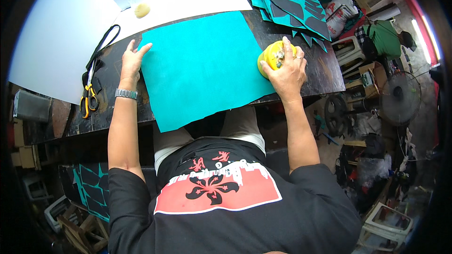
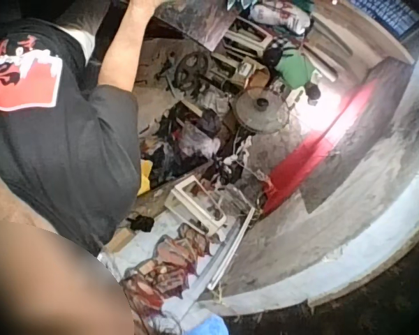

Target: The person repeatedly rubs the surface of teal paper sheets with a yellow round tool. They pick up sheets from a stack, place them on the table, rub them, then set them aside. The action is repeated for multiple sheets.

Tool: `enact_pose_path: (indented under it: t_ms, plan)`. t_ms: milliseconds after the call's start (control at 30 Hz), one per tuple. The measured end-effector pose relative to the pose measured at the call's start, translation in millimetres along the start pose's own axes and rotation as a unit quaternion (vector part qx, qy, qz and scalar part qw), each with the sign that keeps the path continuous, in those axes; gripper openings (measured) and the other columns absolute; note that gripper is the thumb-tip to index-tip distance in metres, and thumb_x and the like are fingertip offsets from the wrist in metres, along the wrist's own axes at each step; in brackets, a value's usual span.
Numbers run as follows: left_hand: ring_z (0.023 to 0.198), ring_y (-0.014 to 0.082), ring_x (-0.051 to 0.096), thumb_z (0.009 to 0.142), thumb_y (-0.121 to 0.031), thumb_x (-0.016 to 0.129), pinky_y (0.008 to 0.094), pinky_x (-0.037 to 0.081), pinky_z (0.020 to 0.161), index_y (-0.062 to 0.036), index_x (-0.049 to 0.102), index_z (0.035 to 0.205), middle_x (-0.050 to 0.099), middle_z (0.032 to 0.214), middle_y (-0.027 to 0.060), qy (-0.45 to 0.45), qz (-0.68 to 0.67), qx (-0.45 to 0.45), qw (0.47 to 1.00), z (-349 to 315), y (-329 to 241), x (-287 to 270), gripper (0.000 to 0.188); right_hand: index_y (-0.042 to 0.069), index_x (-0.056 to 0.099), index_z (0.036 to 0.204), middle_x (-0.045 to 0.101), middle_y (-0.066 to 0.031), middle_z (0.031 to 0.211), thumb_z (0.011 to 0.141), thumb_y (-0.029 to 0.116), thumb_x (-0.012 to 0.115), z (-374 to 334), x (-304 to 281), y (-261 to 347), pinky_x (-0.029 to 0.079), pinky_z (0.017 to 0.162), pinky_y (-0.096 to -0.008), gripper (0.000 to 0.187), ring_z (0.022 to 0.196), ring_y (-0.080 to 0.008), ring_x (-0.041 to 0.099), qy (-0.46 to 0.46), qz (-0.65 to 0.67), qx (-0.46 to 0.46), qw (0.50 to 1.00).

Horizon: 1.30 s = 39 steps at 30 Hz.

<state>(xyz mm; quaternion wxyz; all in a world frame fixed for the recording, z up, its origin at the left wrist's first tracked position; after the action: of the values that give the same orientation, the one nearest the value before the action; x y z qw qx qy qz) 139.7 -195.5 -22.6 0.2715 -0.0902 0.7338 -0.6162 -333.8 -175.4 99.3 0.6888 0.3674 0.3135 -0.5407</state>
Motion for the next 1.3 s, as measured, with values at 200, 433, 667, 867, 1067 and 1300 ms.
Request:
enact_pose_path:
  t_ms: [200, 433, 667, 867, 1067, 1300]
  plan:
    - [0.088, 0.0090, 0.066, 0.095, -0.017, 0.074, 0.0239, 0.053, 0.076, 0.0024, 0.071, 0.118, 0.074, 0.104, 0.0047, 0.012, -0.200, 0.140, 0.970, 5.8, -38.2, 12.0, 0.030, 0.022, 0.051, 0.147, 0.044, -0.0200, 0.137, 0.067, 0.035, 0.088, -11.9, -14.4, 24.1, 0.054, 0.089, -0.0506, 0.089, 0.113, -0.0411, 0.052, -0.037, 0.037, -0.083, 0.995]
    - [0.108, 0.0264, 0.068, 0.090, -0.023, 0.078, 0.0369, 0.053, 0.091, 0.0013, 0.066, 0.128, 0.071, 0.120, 0.0146, -0.105, 0.083, 0.290, 0.947, 57.5, -108.8, 20.6, 0.047, 0.020, 0.053, 0.146, 0.050, -0.0232, 0.137, 0.069, 0.050, 0.084, 65.7, 53.2, 47.6, 0.054, 0.092, -0.0542, 0.089, 0.118, -0.0442, 0.056, 0.043, 0.069, -0.061, 0.995]
    - [0.145, 0.0342, 0.039, 0.093, -0.037, 0.071, 0.0504, 0.027, 0.121, -0.0096, 0.050, 0.145, 0.045, 0.154, 0.0167, 0.289, 0.326, 0.452, 0.778, -161.2, -66.3, 117.4, 0.063, 0.020, 0.048, 0.149, 0.049, -0.0220, 0.133, 0.070, 0.057, 0.082, 84.4, 79.7, 54.8, 0.057, 0.086, -0.0531, 0.093, 0.114, -0.0429, 0.057, 0.076, -0.003, -0.059, 0.995]
    - [0.143, 0.0326, 0.042, 0.099, -0.031, 0.061, 0.0523, 0.026, 0.121, -0.0095, 0.053, 0.143, 0.048, 0.152, 0.0150, 0.296, 0.264, 0.408, 0.822, -195.4, -54.1, 116.5, 0.049, 0.018, 0.054, 0.140, 0.060, -0.0191, 0.119, 0.069, 0.050, 0.084, 66.0, 73.9, 176.6, 0.055, 0.087, -0.0519, 0.083, 0.108, -0.0379, 0.061, 0.039, 0.117, -0.151, 0.981]
    - [0.129, 0.0370, 0.052, 0.096, -0.020, 0.062, 0.0517, 0.033, 0.114, -0.0056, 0.060, 0.130, 0.062, 0.131, 0.0187, 0.279, 0.139, 0.395, 0.864, -187.6, -57.5, 113.3, 0.037, 0.010, 0.056, 0.135, 0.057, -0.0242, 0.123, 0.066, 0.048, 0.087, 32.4, 104.5, 354.3, 0.058, 0.084, -0.0470, 0.085, 0.110, -0.0405, 0.057, 0.135, 0.238, -0.234, 0.933]
    - [0.135, 0.0333, 0.049, 0.100, -0.023, 0.059, 0.0552, 0.032, 0.115, -0.0092, 0.060, 0.133, 0.058, 0.140, 0.0142, 0.232, 0.274, 0.415, 0.836, -191.7, -54.9, 115.8, 0.036, 0.019, 0.055, 0.140, 0.060, -0.0199, 0.124, 0.068, 0.048, 0.084, 43.9, 101.1, 286.2, 0.057, 0.087, -0.0499, 0.083, 0.109, -0.0395, 0.060, 0.138, 0.190, -0.214, 0.948]
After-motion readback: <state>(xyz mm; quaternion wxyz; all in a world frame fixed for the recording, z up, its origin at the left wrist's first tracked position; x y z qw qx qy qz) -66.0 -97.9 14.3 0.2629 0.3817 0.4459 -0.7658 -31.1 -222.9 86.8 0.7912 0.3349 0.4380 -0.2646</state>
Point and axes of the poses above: each hand's wrist, its own z-axis towards the middle knuckle, its own x-axis out of the palm, y = z × x, the point moved 10 cm from there along z, towards the middle knuckle
